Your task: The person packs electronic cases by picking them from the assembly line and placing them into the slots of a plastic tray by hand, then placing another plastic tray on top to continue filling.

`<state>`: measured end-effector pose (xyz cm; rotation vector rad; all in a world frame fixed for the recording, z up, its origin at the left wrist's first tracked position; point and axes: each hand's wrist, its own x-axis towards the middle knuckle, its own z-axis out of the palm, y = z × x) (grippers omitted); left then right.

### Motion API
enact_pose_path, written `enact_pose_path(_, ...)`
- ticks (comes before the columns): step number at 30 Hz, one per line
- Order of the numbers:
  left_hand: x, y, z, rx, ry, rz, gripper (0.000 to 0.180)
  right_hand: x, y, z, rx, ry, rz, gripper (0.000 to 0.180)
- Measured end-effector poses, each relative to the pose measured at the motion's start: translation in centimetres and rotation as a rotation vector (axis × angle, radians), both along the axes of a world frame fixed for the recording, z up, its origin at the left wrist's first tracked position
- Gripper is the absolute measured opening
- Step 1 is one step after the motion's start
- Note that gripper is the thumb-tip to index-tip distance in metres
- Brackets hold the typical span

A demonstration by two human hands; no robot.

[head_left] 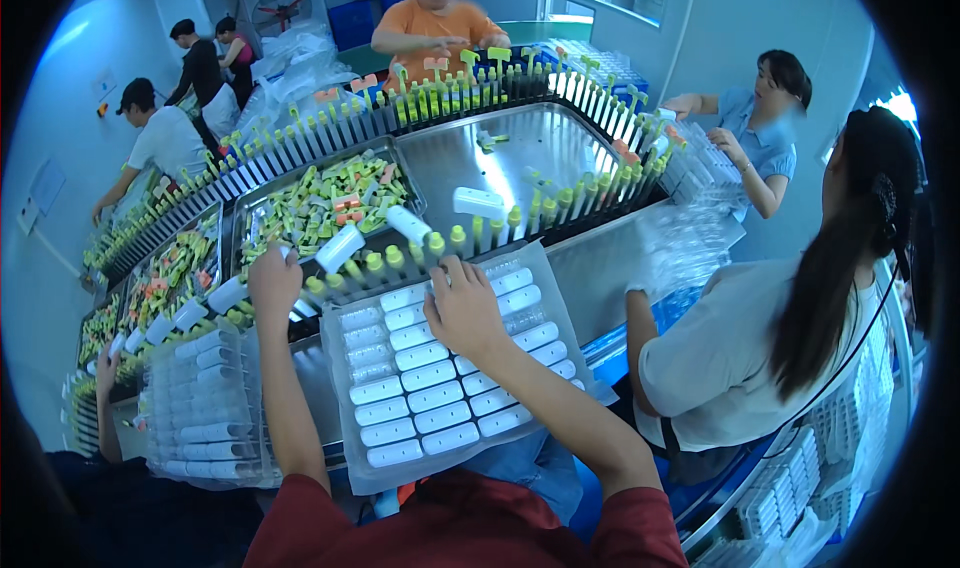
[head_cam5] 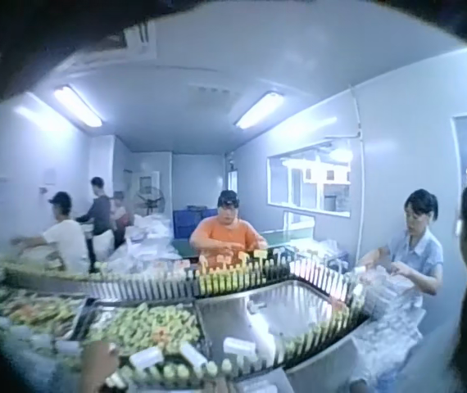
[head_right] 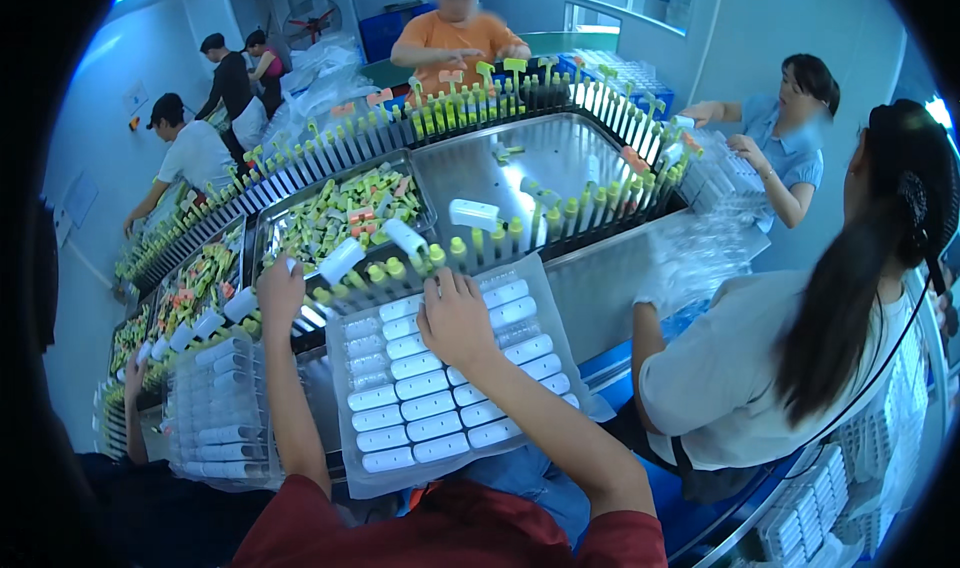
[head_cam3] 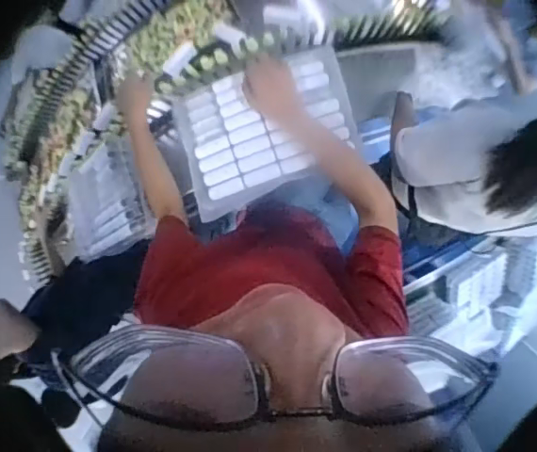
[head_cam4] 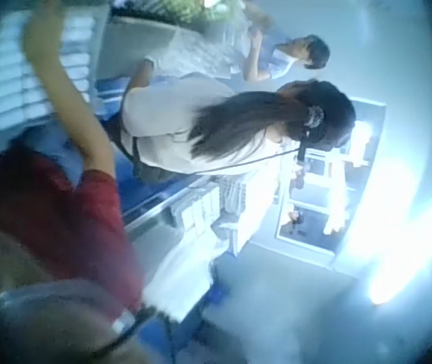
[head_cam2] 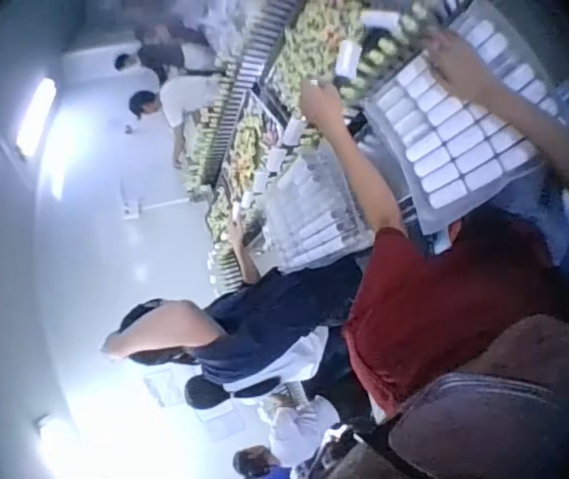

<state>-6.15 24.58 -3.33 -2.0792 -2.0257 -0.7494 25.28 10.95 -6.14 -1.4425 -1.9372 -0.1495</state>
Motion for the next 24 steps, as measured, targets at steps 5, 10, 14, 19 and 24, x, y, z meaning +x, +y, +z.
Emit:
enact_pose_path(5, -1.8, -1.5, -0.4, 0.101, 0.219, 0.147, 0.025, 0.0, 0.4, -0.5, -0.079, -0.001, -0.108, 0.026)
enact_pose_path(10, -0.3, -8.2, -3.0, 0.487, 0.253, 0.104, 0.037, 0.5, 0.6, -1.6, -0.047, 0.002, -0.151, 0.025)
enact_pose_path(14, 3.5, -15.6, -3.9, 0.280, -0.309, -0.174, 0.031, 0.2, 0.8, -1.2, 0.091, 0.064, -0.081, 0.027)
enact_pose_path(19, 8.1, -20.8, 0.6, -0.110, -0.190, -0.519, 0.017, 5.2, 1.5, 0.8, 0.027, 0.403, -0.241, 0.022)
enact_pose_path(24, 8.6, -21.2, -0.1, -0.084, -0.251, -0.537, 0.027, 15.3, 3.8, 4.6, 0.326, 0.330, -0.613, 0.040)
